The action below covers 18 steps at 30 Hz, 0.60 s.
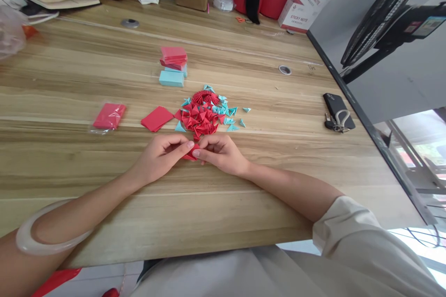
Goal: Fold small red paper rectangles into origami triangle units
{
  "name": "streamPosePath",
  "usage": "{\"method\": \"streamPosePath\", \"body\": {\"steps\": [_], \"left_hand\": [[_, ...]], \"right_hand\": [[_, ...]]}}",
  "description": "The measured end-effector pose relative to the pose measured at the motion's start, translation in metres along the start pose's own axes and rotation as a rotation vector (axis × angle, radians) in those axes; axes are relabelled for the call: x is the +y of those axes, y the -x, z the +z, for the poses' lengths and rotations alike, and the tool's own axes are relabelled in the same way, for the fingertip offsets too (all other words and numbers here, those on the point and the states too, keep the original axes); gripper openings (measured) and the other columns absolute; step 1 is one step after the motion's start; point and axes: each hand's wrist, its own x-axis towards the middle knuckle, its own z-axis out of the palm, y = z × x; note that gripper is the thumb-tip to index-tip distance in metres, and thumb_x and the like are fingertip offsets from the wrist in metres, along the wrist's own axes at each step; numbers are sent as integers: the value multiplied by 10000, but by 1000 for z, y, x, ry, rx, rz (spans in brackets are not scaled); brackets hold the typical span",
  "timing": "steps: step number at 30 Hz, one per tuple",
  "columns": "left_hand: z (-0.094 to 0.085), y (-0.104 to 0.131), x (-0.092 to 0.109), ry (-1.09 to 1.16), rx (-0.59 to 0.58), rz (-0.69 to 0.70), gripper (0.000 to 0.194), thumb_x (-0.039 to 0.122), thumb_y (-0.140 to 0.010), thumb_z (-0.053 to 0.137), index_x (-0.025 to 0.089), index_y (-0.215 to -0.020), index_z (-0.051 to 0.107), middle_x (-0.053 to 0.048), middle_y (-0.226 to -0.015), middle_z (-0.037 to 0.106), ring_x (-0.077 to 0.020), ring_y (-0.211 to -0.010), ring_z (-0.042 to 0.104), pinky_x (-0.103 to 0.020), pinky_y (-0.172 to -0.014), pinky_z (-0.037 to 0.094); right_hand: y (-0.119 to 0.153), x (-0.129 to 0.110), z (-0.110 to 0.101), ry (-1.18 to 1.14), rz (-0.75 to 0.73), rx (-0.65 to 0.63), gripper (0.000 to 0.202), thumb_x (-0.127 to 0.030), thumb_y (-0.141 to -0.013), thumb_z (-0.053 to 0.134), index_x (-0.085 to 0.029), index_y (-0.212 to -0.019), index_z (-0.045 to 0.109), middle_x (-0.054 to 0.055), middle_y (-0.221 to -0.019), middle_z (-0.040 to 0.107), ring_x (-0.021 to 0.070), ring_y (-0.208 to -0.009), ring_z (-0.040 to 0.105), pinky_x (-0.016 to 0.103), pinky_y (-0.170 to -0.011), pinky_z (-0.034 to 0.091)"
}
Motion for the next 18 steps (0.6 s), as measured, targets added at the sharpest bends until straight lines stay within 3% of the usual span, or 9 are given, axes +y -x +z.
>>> {"method": "streamPosePath", "body": {"steps": [11, 18], "left_hand": [[-2, -1, -1, 127, -35, -28, 321, 386, -845, 557, 148, -653, 655, -5, -642, 633, -108, -619, 547, -199, -575, 422], [-3, -3, -4, 116, -28, -22, 284, 372, -809, 598, 143, -655, 661, -9, -649, 606, -114, -627, 522, -217, -572, 396]], "right_hand": [[-1, -2, 2, -79, -30, 54, 266, -367, -708, 744, -134, -707, 614, 11, -687, 667, 84, -617, 617, 209, -568, 517], [-1, -2, 1, -75, 8, 122, 335, -353, -641, 797, -136, -668, 543, -26, -602, 600, 59, -524, 568, 190, -510, 478]]}}
